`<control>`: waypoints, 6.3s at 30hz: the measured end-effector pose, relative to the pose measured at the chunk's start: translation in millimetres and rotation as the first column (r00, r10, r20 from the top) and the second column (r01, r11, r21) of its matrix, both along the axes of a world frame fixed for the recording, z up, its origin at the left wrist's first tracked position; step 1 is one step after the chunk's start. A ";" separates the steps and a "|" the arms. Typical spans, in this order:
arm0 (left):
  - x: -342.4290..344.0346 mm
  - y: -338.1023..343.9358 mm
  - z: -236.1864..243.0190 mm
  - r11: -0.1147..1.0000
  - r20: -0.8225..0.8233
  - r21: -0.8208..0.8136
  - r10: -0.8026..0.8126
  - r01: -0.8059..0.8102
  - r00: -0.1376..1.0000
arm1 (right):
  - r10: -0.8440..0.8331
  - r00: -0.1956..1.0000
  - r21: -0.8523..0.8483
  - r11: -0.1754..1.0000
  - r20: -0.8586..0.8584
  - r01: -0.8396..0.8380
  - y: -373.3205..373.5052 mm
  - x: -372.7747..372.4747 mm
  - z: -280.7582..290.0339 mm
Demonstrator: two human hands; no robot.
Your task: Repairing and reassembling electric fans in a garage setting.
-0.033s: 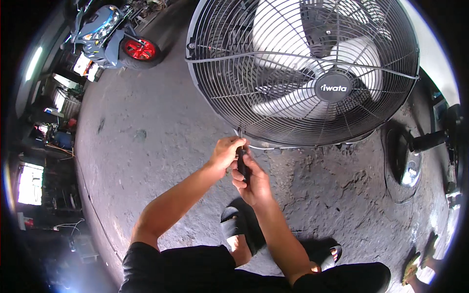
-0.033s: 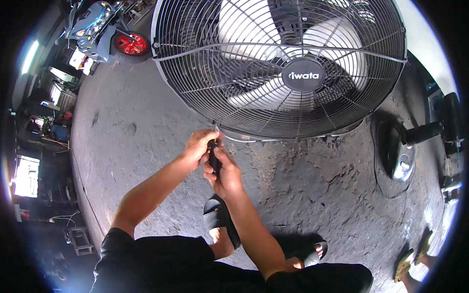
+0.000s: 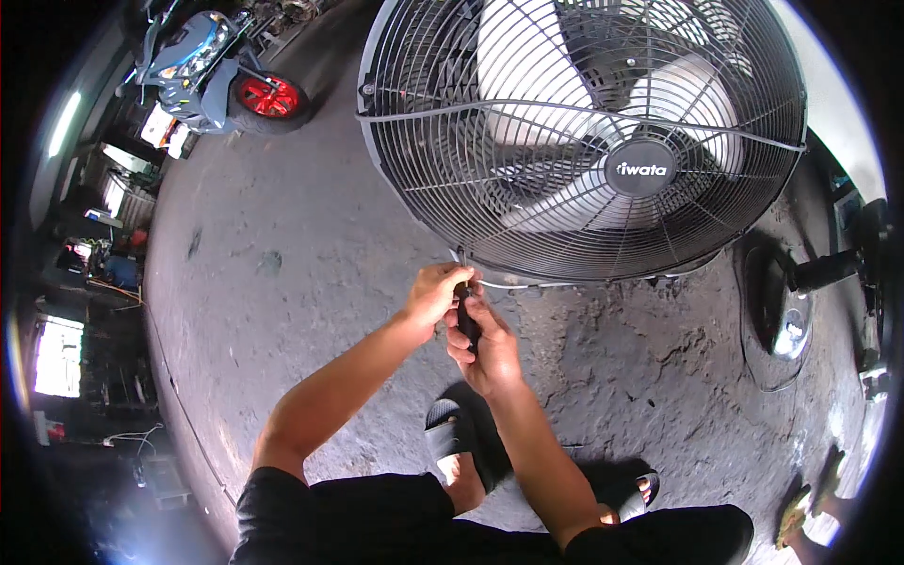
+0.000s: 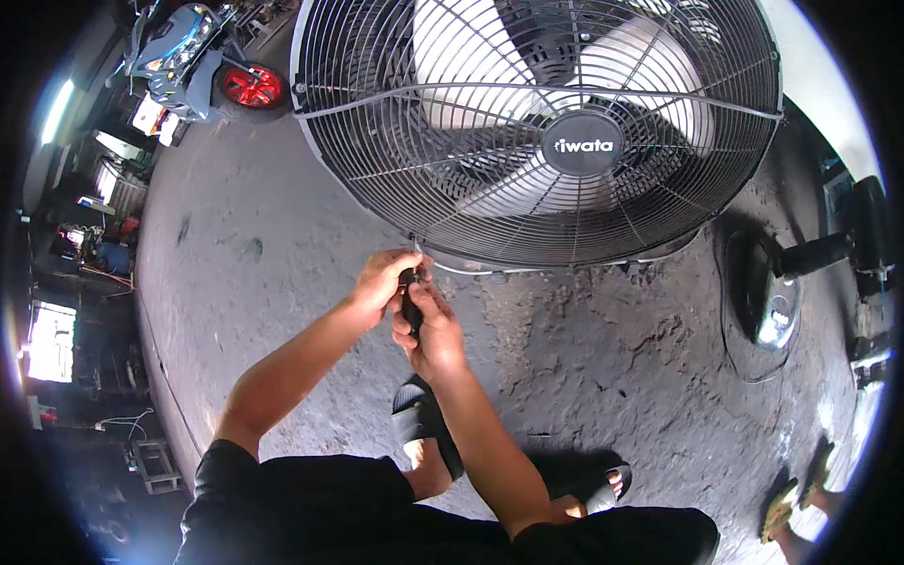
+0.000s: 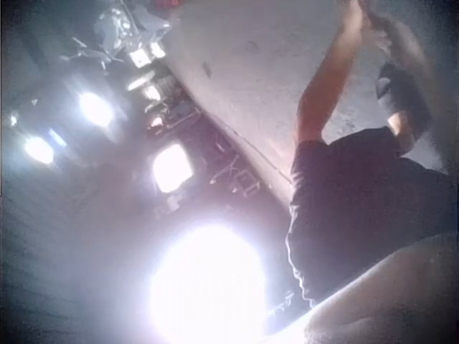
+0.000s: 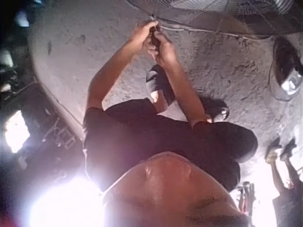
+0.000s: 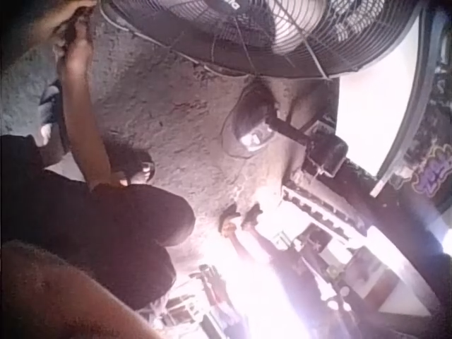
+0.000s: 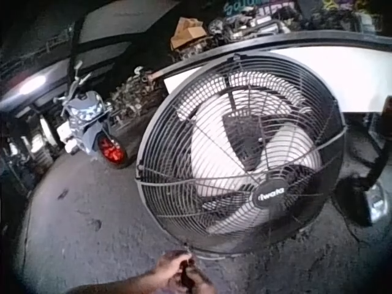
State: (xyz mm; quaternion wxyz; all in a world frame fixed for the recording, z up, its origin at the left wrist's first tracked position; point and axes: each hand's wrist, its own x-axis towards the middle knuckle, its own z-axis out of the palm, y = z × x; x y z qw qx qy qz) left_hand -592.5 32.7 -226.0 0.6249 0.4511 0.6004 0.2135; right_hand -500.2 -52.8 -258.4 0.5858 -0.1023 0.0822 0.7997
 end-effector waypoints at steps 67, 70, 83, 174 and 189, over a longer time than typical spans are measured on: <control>-13.4 2.9 -9.4 0.999 0.096 -0.023 -0.037 0.039 0.995 | -0.064 0.318 -0.018 0.969 0.946 0.248 -36.4 -41.6 6.8; -11.0 2.4 -4.4 1.000 0.048 0.011 0.026 -0.026 0.999 | -0.158 0.673 -0.076 0.949 0.722 0.305 -37.6 -38.2 8.3; -5.4 -0.9 -6.8 0.993 0.051 0.031 0.116 -0.118 0.992 | -0.172 0.426 0.077 0.970 0.888 0.231 -23.8 -34.0 -3.0; -1.0 22.0 -22.9 0.952 0.187 -0.203 0.267 -0.229 0.946 | -0.268 0.915 -0.189 0.924 0.302 0.333 -24.6 -45.7 9.2; 46.2 -96.5 -190.5 0.793 0.176 -0.132 -0.571 0.594 0.802 | -0.594 0.182 0.359 0.672 0.783 0.647 -70.1 9.5 31.6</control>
